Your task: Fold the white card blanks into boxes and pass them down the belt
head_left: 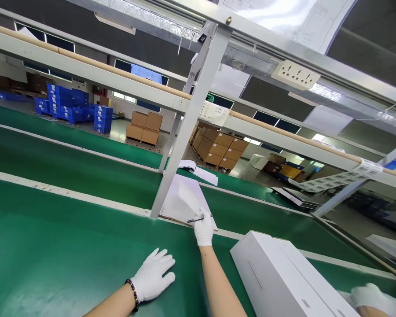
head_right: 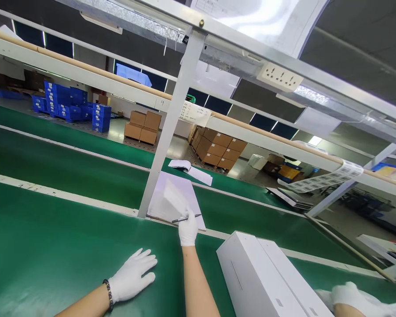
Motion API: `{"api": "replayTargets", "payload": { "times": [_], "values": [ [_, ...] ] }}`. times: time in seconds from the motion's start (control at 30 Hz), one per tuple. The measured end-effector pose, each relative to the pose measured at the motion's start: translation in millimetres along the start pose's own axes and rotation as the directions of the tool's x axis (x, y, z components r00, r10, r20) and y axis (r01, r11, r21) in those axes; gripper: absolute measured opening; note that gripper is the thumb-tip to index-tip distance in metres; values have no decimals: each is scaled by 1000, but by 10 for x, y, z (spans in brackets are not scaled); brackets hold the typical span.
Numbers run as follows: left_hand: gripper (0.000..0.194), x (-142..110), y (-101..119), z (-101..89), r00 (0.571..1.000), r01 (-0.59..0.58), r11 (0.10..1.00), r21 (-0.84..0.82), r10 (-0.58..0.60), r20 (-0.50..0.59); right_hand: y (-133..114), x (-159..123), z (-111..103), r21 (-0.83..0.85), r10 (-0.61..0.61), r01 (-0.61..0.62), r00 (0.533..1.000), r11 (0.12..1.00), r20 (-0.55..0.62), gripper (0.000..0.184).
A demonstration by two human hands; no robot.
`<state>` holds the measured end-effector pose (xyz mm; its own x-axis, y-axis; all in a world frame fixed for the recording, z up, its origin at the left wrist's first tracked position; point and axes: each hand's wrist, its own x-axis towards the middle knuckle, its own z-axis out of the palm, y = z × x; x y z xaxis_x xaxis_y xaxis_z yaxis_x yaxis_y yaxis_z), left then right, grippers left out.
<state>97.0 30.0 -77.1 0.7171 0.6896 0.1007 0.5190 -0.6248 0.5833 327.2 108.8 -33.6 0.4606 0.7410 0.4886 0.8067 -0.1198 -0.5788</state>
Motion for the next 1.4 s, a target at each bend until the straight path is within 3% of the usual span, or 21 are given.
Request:
{"api": "replayTargets", "payload": {
  "times": [0.1,0.17,0.27,0.33,0.43,0.63,1.1,1.4],
  "values": [
    [42,-2,-8,16,1000,2,1000,-20,-2,-30,-81,-526,-112,157,44,-21,989,987,-143,28],
    [41,-6,8,4,1000,20,999,-45,-21,-14,-137,-911,-120,243,68,-27,985,970,-160,29],
    [36,-11,57,-42,1000,-12,996,-94,10,-19,-221,-1327,-35,423,-6,-9,999,906,35,21],
    [36,-7,89,-71,996,-55,990,-127,45,-75,-264,-1432,36,524,-105,-20,973,852,207,14],
    [36,8,116,-101,990,-60,985,-163,38,-133,-272,-1403,98,573,-148,-72,933,817,328,11],
    [31,31,144,-139,987,-35,981,-189,4,-158,-167,-1309,99,605,-108,-183,905,775,412,27],
    [30,28,121,-101,992,-30,990,-139,12,-126,-118,-1321,145,538,-88,-164,907,827,412,24],
    [27,32,137,-104,992,-29,988,-151,10,-125,-150,-1325,137,604,-95,-200,902,772,421,21]
  ]
}}
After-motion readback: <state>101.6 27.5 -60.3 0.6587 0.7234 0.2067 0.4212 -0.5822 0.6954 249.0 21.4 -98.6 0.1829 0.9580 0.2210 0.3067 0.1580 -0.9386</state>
